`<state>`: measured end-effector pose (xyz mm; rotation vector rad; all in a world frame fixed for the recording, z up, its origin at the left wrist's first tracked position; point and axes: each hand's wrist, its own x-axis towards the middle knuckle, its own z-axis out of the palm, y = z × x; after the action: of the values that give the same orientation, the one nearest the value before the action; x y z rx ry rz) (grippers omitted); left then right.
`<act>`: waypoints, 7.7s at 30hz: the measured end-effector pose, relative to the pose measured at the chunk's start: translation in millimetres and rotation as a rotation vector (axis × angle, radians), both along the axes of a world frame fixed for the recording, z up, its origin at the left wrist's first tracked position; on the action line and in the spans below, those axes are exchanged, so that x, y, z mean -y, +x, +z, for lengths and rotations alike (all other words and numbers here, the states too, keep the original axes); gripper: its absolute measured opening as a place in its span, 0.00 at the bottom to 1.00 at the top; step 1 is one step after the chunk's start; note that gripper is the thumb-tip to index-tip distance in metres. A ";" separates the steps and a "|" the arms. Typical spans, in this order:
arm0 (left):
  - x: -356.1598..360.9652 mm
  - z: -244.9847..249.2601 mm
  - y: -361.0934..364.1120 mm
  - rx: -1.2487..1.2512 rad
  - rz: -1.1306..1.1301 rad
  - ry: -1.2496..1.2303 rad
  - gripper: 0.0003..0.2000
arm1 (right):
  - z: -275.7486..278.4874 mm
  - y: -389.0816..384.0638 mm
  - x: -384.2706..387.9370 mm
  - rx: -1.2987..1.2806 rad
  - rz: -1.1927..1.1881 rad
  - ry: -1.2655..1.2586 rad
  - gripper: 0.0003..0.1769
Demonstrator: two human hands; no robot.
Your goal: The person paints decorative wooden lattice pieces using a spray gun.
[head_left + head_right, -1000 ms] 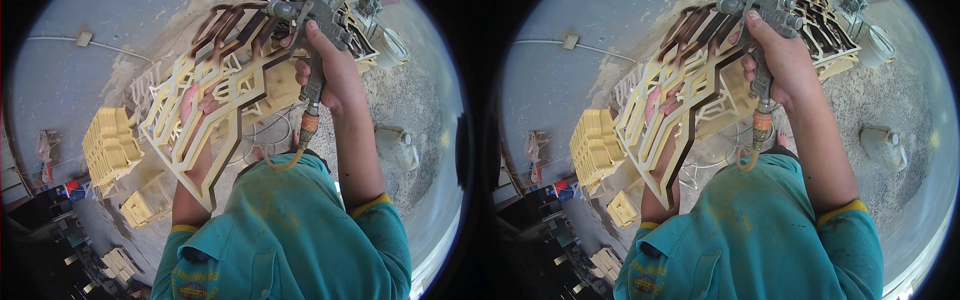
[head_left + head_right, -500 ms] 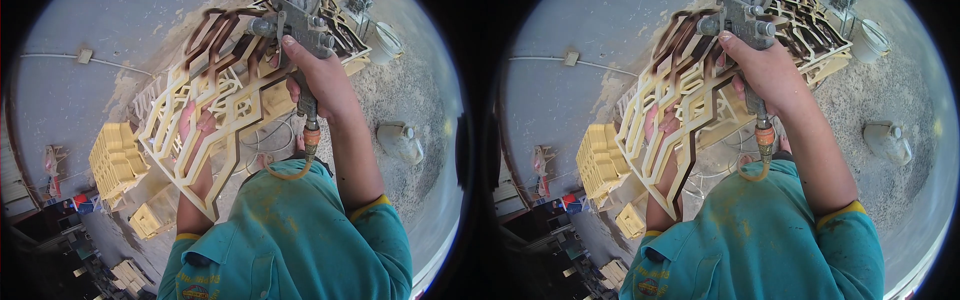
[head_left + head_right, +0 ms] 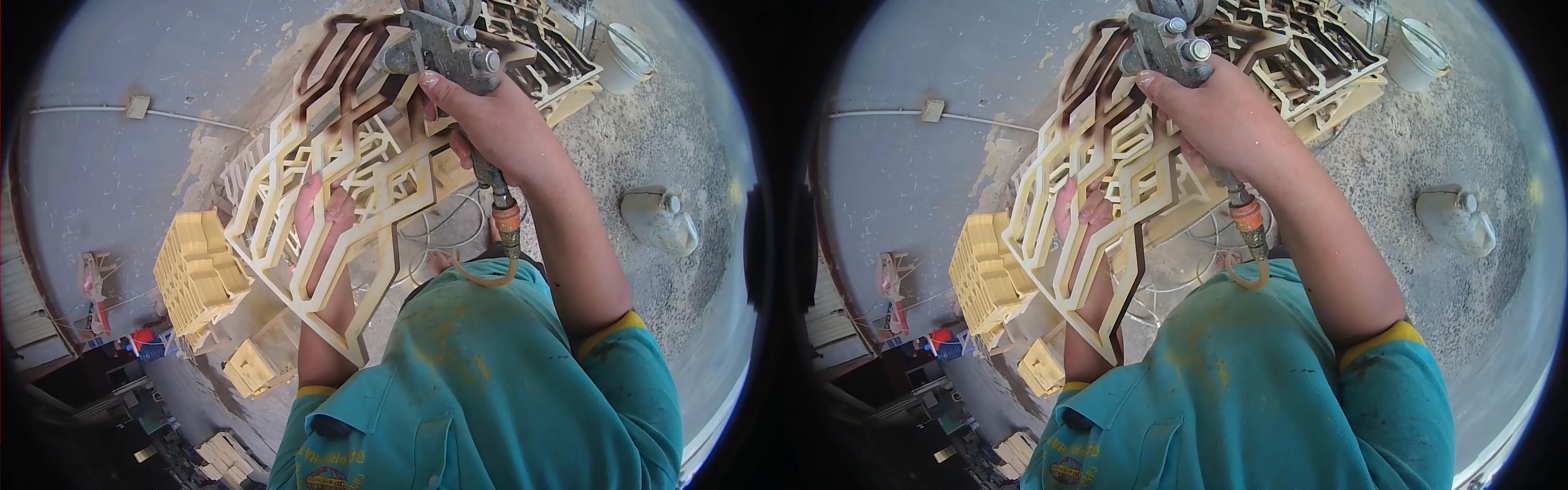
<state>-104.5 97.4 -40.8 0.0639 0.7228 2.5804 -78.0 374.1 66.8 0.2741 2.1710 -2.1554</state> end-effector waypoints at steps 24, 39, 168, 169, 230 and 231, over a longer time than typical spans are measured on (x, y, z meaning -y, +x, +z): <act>1.0 10.0 6.5 0.029 0.049 -0.128 0.18 | 11.2 -20.1 -41.4 -0.069 0.001 0.241 0.21; -0.8 9.2 7.6 -0.008 -0.019 -0.110 0.19 | 52.8 -41.7 -49.1 0.008 0.023 0.570 0.26; 89.2 30.3 30.2 -0.260 -0.023 -0.298 0.37 | -28.1 41.0 -104.7 -0.113 -0.102 -0.466 0.33; 90.8 25.5 29.5 -0.253 -0.035 -0.303 0.38 | -32.8 41.3 -100.6 -0.115 -0.085 -0.496 0.34; 6.4 -93.0 291.0 0.436 0.524 -1.417 0.30 | -413.8 -165.2 -17.7 0.344 0.256 0.246 0.20; -7.8 -78.4 263.4 0.291 0.562 -1.400 0.30 | -392.6 -166.0 -18.0 0.273 0.291 0.207 0.20</act>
<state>158.9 105.2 -119.2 -1.0148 2.4198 1.8154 -243.9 392.1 -325.8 0.2307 2.1241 -1.6419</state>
